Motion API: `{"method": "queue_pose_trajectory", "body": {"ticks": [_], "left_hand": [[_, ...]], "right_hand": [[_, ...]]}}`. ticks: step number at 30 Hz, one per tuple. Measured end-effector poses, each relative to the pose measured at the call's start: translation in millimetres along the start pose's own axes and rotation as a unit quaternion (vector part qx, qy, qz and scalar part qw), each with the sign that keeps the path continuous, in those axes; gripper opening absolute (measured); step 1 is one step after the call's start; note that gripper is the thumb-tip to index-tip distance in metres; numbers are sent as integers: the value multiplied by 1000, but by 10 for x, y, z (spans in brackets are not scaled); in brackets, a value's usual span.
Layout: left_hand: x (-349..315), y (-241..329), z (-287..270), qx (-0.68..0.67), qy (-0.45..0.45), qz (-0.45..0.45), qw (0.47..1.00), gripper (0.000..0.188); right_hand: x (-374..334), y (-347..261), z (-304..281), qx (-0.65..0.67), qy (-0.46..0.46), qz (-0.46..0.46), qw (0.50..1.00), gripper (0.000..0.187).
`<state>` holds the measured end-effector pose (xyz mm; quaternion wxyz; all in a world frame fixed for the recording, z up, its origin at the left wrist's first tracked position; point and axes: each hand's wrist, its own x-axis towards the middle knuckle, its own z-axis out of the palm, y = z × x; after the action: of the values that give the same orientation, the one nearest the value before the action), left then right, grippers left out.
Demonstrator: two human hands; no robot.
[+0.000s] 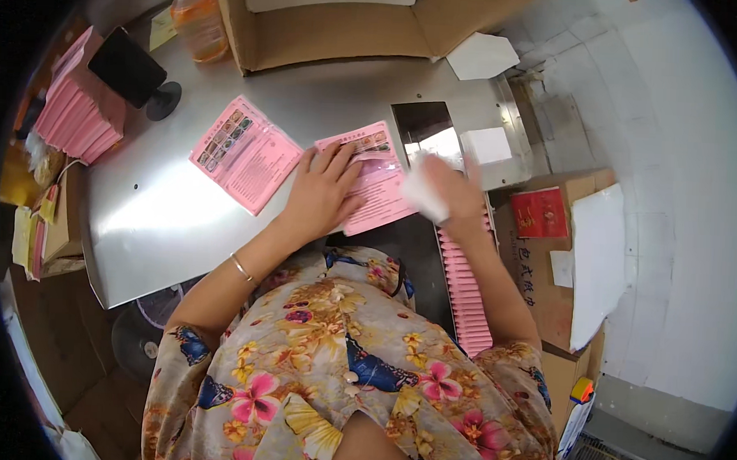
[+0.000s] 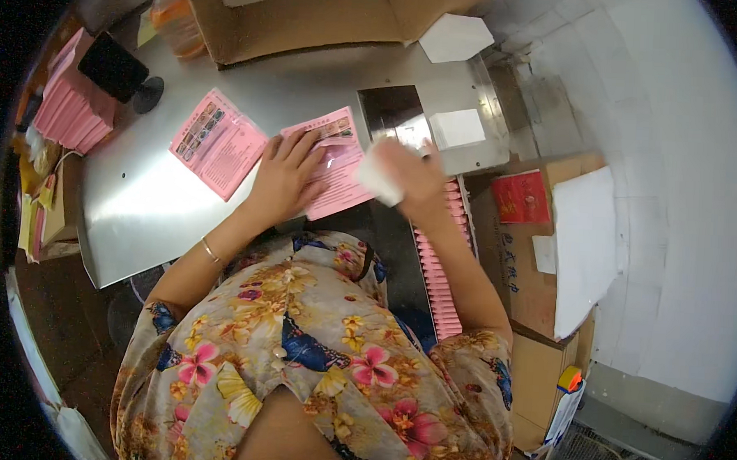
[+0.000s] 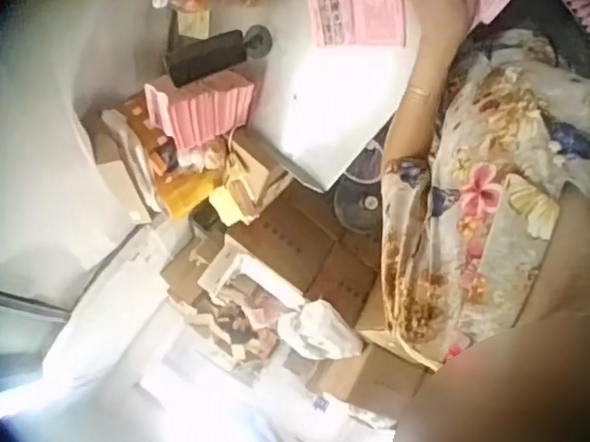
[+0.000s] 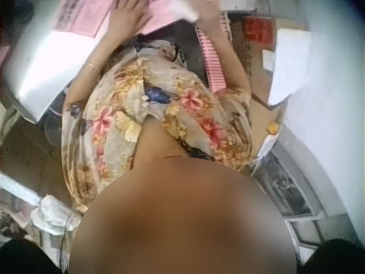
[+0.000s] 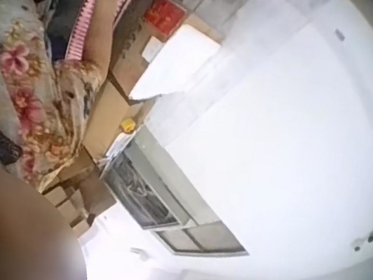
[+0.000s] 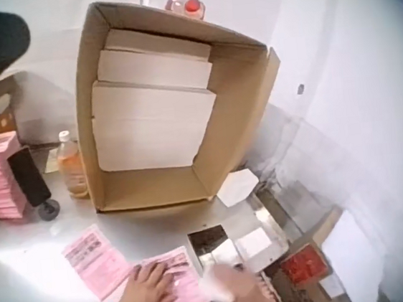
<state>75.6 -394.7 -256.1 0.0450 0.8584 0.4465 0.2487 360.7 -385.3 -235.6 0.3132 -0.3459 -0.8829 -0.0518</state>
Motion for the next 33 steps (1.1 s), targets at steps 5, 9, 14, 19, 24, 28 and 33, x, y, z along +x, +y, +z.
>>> {"method": "queue_pose_trajectory", "body": {"ticks": [5, 9, 14, 19, 24, 28, 33], "left_hand": [[132, 33, 173, 17, 5, 52, 998, 63], [168, 117, 135, -41, 22, 29, 998, 82], [153, 43, 23, 7, 52, 34, 998, 87], [82, 5, -33, -13, 25, -51, 998, 57], [200, 43, -50, -128, -38, -26, 991, 33], [366, 23, 26, -30, 104, 112, 988, 27], [279, 6, 78, -70, -35, 48, 996, 24]], "right_hand": [[-11, -336, 398, 28, -114, 25, 993, 45], [462, -210, 915, -57, -191, 74, 977, 41], [664, -224, 904, -65, -202, 8, 977, 37], [488, -193, 133, 49, -133, 36, 989, 36], [161, 449, -182, -77, 24, 211, 974, 34], [-142, 695, -144, -155, -17, 278, 948, 30], [-86, 618, -157, -88, -45, 344, 934, 31]]}}
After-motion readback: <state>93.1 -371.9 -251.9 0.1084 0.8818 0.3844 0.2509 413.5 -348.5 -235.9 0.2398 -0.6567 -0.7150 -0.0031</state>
